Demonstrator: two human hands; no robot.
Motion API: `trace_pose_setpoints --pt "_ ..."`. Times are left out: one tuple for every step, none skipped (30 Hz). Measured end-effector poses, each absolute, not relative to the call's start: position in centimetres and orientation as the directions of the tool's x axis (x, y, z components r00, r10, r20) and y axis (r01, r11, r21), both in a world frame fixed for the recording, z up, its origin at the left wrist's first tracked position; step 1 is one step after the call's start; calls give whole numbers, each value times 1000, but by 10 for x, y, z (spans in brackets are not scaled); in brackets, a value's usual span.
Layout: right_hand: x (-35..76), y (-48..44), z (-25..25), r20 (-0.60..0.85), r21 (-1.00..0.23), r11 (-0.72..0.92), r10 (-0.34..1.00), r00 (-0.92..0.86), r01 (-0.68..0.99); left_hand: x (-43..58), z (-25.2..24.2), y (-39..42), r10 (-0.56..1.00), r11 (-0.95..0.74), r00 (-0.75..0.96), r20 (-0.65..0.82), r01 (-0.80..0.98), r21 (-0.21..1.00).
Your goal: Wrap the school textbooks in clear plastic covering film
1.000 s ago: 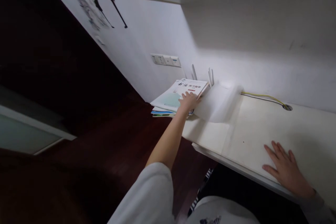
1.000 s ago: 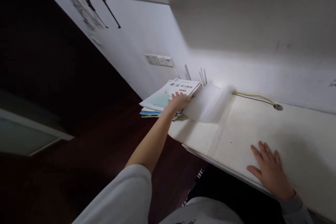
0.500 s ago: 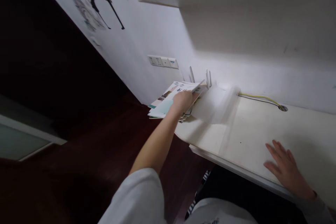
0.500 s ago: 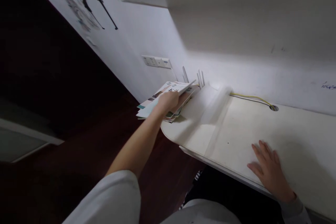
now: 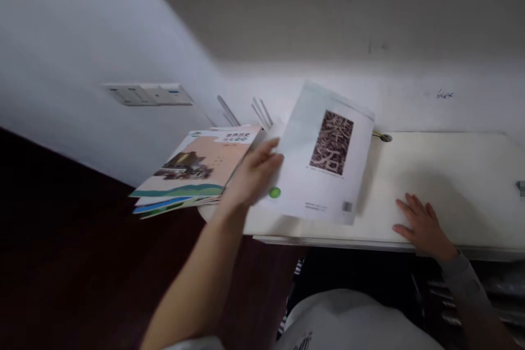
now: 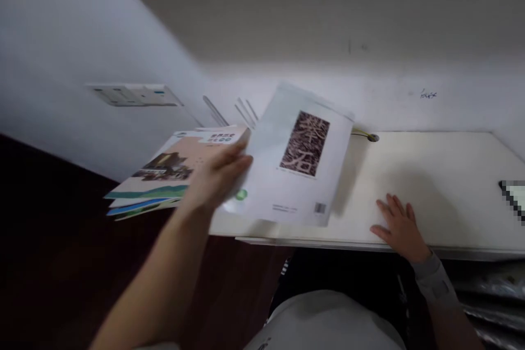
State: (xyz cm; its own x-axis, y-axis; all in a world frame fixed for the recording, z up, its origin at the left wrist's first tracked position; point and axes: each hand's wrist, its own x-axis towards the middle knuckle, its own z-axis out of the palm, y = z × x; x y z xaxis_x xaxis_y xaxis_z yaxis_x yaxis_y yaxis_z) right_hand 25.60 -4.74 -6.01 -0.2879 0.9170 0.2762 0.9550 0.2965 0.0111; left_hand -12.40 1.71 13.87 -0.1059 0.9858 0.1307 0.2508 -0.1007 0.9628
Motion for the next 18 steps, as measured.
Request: trace_pose_setpoints --pt "256 -49 -59 268 7 297 919 -287 955 -114 118 20 997 -58 -47 65 143 988" --pt "256 -51 -57 262 2 297 921 -287 955 -106 98 22 1000 -10 -3 10 64 998" --pt "256 -52 -56 255 -3 299 923 -289 954 -100 80 23 999 38 23 -38 9 999" --pt "256 -54 -55 251 -7 301 924 -290 954 -96 65 24 997 75 33 -74 -24 997" --pt "256 -55 -54 251 -8 302 924 -290 953 -95 51 24 994 102 36 -101 -40 994" --pt "256 -56 -53 251 -9 302 923 -290 953 -95 39 23 992 120 35 -119 -45 992" --pt "255 -57 -52 252 -10 300 924 -288 954 -97 28 22 991 131 31 -130 -35 991" --pt "255 -58 -51 253 -13 295 925 -282 956 -100 19 22 991 134 21 -133 -10 991" --pt "255 -59 -51 253 -17 289 927 -275 957 -103 11 21 992 126 8 -126 37 991" --pt "254 -59 -50 252 -22 284 929 -269 959 -106 4 20 994 108 -11 -107 116 987" --pt "254 -60 -50 250 -27 279 932 -264 960 -108 -1 20 996 82 -38 -76 226 971" --pt "254 -60 -49 246 -30 275 934 -260 961 -110 -5 19 997 58 -60 -38 359 932" --pt "254 -60 -49 243 -31 274 935 -259 961 -110 -8 17 997 35 -73 2 498 867" --pt "254 -61 -50 240 -31 274 936 -259 961 -108 -10 15 996 13 -73 43 630 777" --pt "254 -61 -50 238 -30 274 936 -260 961 -106 -11 12 994 -2 -69 80 744 668" --pt "255 -61 -50 237 -29 274 936 -260 961 -103 -12 9 991 -8 -66 114 835 550" --pt "255 -61 -51 238 -29 274 936 -260 961 -99 -12 5 988 -5 -62 141 902 431" --pt "255 -61 -51 239 -29 273 936 -259 962 -96 -12 1 985 7 -60 159 949 317"
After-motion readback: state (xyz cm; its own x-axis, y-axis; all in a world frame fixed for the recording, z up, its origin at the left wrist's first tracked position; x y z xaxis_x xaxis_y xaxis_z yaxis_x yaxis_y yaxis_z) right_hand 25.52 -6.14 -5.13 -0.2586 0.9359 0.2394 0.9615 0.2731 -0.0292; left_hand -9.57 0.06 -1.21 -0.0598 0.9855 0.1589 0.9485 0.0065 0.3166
